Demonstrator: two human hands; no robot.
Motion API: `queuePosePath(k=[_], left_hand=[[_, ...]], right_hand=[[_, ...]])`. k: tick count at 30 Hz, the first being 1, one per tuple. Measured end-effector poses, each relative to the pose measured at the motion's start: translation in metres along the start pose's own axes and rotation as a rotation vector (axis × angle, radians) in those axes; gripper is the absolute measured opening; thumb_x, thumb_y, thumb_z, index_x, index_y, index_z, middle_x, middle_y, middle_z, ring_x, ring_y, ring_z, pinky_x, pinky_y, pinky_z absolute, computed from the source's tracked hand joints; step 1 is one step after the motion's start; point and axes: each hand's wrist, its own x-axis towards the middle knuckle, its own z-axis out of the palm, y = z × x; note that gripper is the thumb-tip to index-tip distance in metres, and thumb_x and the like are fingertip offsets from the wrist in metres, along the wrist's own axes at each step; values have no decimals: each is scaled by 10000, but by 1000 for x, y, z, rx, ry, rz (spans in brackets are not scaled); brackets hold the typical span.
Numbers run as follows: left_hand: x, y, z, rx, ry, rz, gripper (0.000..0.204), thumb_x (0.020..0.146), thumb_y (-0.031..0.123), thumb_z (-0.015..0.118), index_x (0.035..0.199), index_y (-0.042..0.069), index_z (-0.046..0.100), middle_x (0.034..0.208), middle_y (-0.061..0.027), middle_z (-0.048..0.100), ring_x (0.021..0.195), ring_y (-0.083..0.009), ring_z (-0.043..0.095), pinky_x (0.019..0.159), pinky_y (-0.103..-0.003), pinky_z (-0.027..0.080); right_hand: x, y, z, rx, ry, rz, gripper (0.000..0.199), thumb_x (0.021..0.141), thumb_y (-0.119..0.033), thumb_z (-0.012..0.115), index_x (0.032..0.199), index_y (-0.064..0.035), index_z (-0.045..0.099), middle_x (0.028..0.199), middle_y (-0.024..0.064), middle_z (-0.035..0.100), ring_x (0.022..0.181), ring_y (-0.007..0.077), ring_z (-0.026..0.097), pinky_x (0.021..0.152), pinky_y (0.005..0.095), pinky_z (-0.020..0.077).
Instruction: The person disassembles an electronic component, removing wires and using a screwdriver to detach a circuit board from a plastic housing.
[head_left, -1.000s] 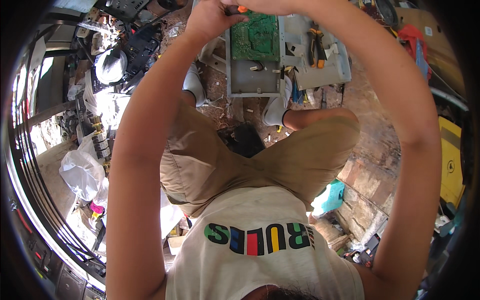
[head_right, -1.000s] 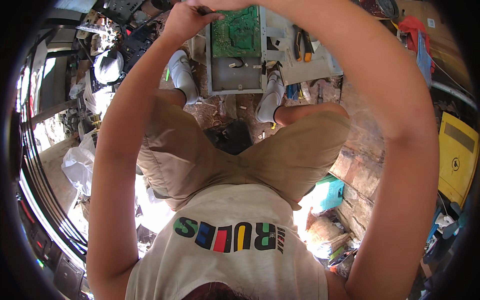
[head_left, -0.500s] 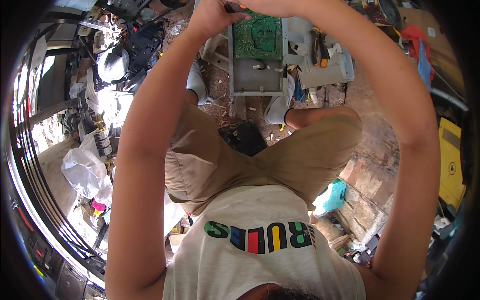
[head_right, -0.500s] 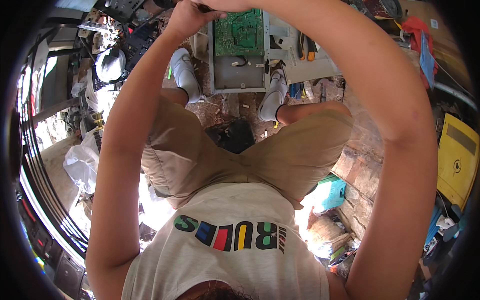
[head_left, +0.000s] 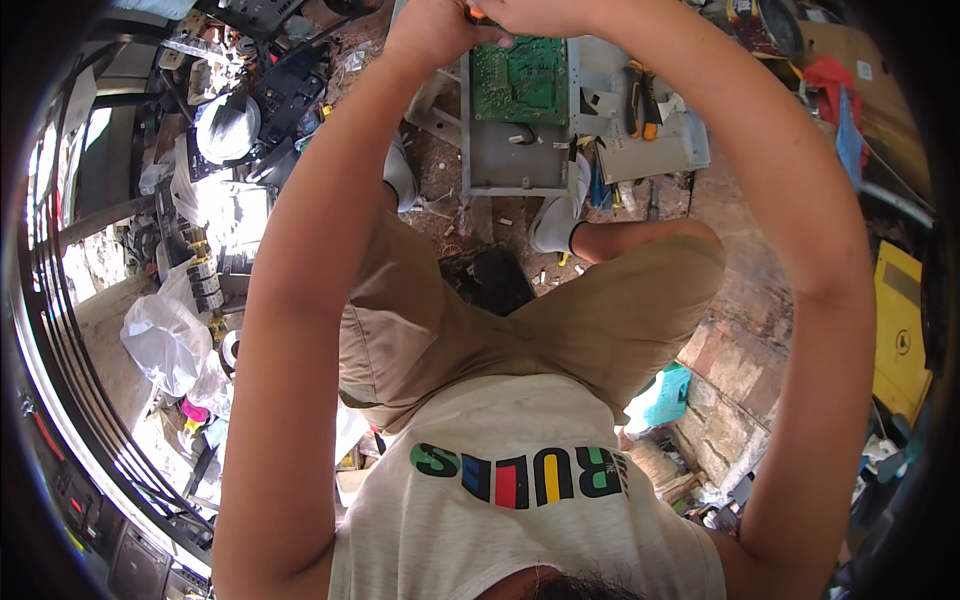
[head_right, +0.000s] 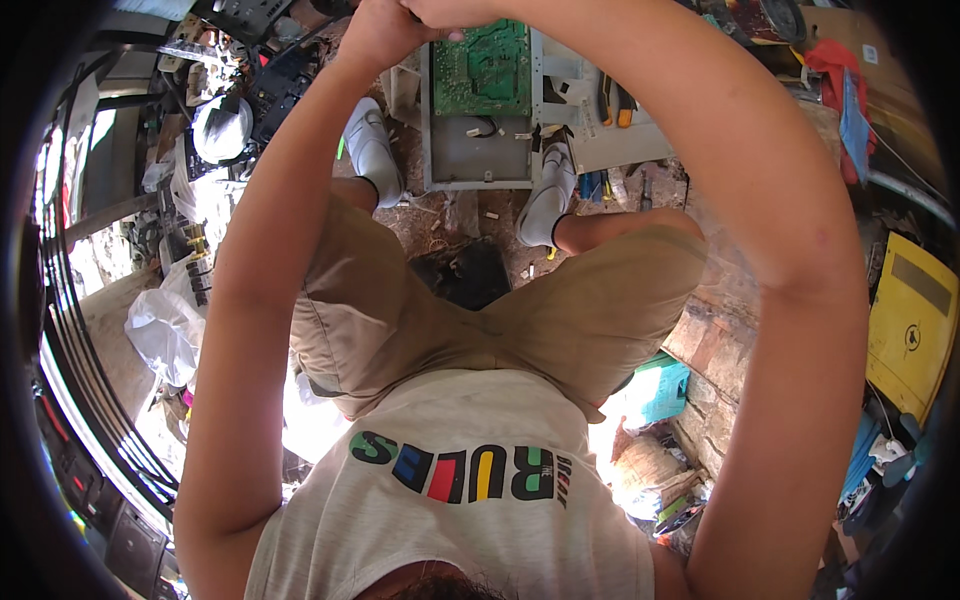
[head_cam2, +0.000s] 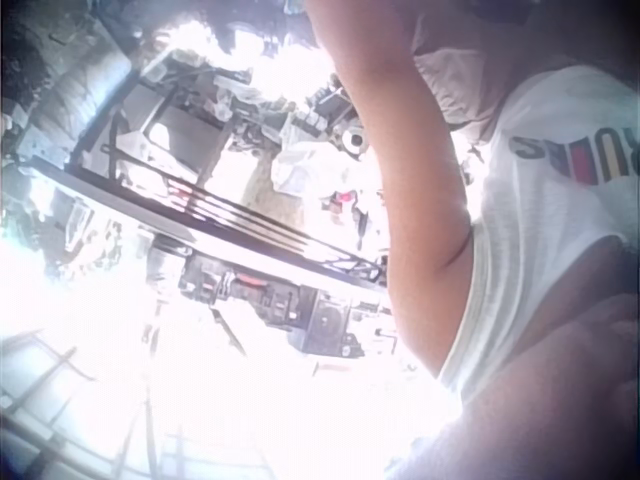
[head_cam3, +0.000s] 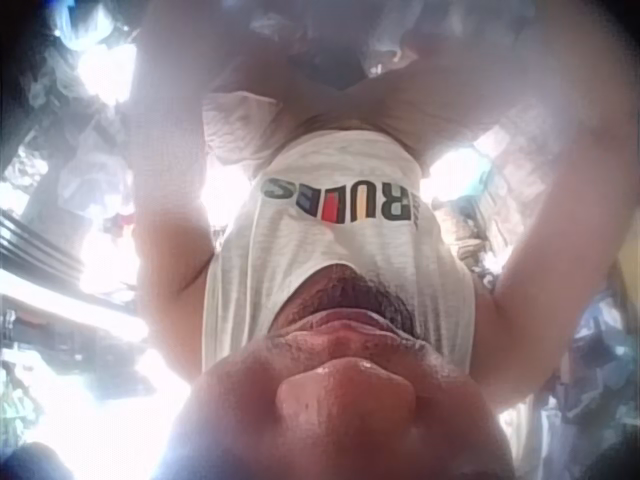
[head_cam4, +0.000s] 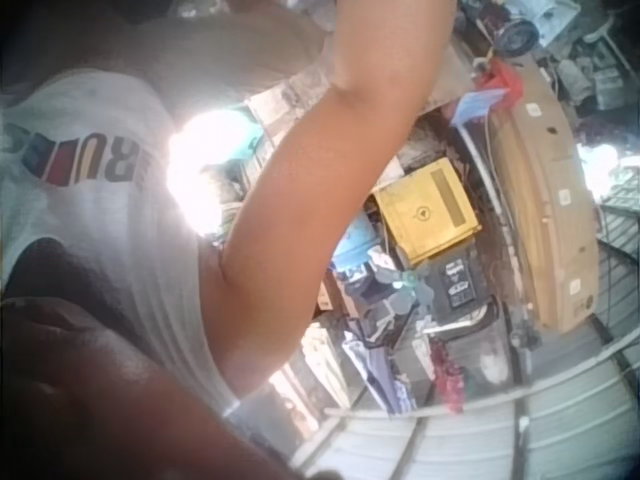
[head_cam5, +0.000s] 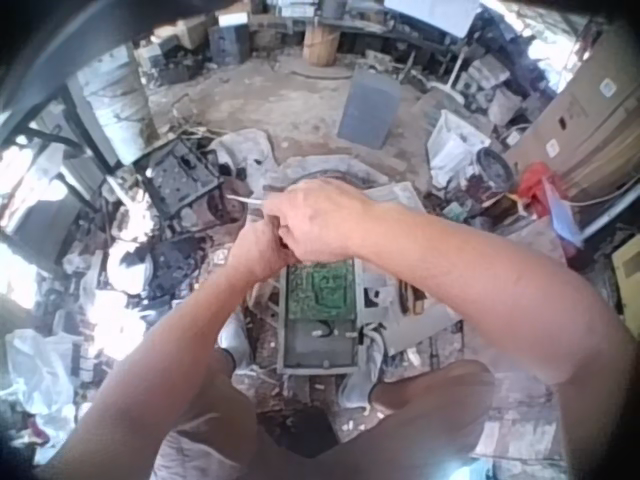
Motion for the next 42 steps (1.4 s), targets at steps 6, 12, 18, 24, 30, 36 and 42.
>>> queuePosePath(k=[6, 12, 18, 24, 30, 36, 42], left_hand=[[-1, -31, 6, -214, 119, 318, 246, 733, 185, 767, 956, 91, 725, 890, -120, 723, 835, -312, 694, 740, -407, 540], [-3, -4, -5, -101, -110, -84, 215, 731, 219, 770, 908, 99, 751, 885, -106, 734, 876, -290, 698, 806, -386, 526], [-25, -10, -7, 157, -327, -416, 554, 863, 434, 699, 1135, -36, 586, 989, -171, 678, 865, -290, 667, 786, -418, 532], [-35, -11, 8, -41, -703, -336, 438, 966, 389, 585, 1129, -16, 617, 783, -145, 694, 615, -231, 687, 579, -350, 552], [-19, -8, 2, -42, -581, -440, 431, 952, 379, 600, 1132, -12, 618, 803, -152, 691, 618, -221, 693, 561, -364, 544], [-24, -15, 11, 198, -248, -267, 398, 912, 362, 635, 1158, 49, 633, 967, -183, 711, 895, -337, 700, 790, -419, 551], [-7, -27, 33, 150, 33, -67, 347, 856, 275, 670, 1160, 108, 660, 1116, -131, 679, 1027, -358, 640, 899, -451, 516]], right_hand=[[3, 10, 10, 95, 71, -158, 232, 835, -264, 599, 944, -63, 637, 932, 226, 687, 934, 389, 670, 817, 493, 527], [-3, 6, 11, -125, 0, 118, 241, 867, -238, 577, 1028, -61, 610, 955, 235, 681, 929, 398, 666, 813, 482, 536], [-4, 18, 27, -47, 182, -212, 239, 899, -242, 554, 1011, -35, 599, 1014, 241, 665, 975, 387, 655, 820, 468, 538], [-3, -12, 2, -98, -23, 73, 245, 872, -206, 563, 1054, -46, 596, 991, 211, 648, 947, 394, 649, 826, 480, 527], [-9, 5, 14, -89, 173, -86, 283, 888, -271, 553, 1054, -48, 601, 1015, 231, 653, 973, 400, 648, 831, 483, 524], [5, 10, 2, -121, 43, 52, 222, 848, -217, 561, 1002, -63, 608, 1002, 226, 628, 939, 417, 642, 813, 485, 529], [-13, -10, -13, -117, 95, 20, 203, 857, -226, 587, 961, -53, 615, 956, 196, 634, 926, 400, 650, 793, 486, 533]])
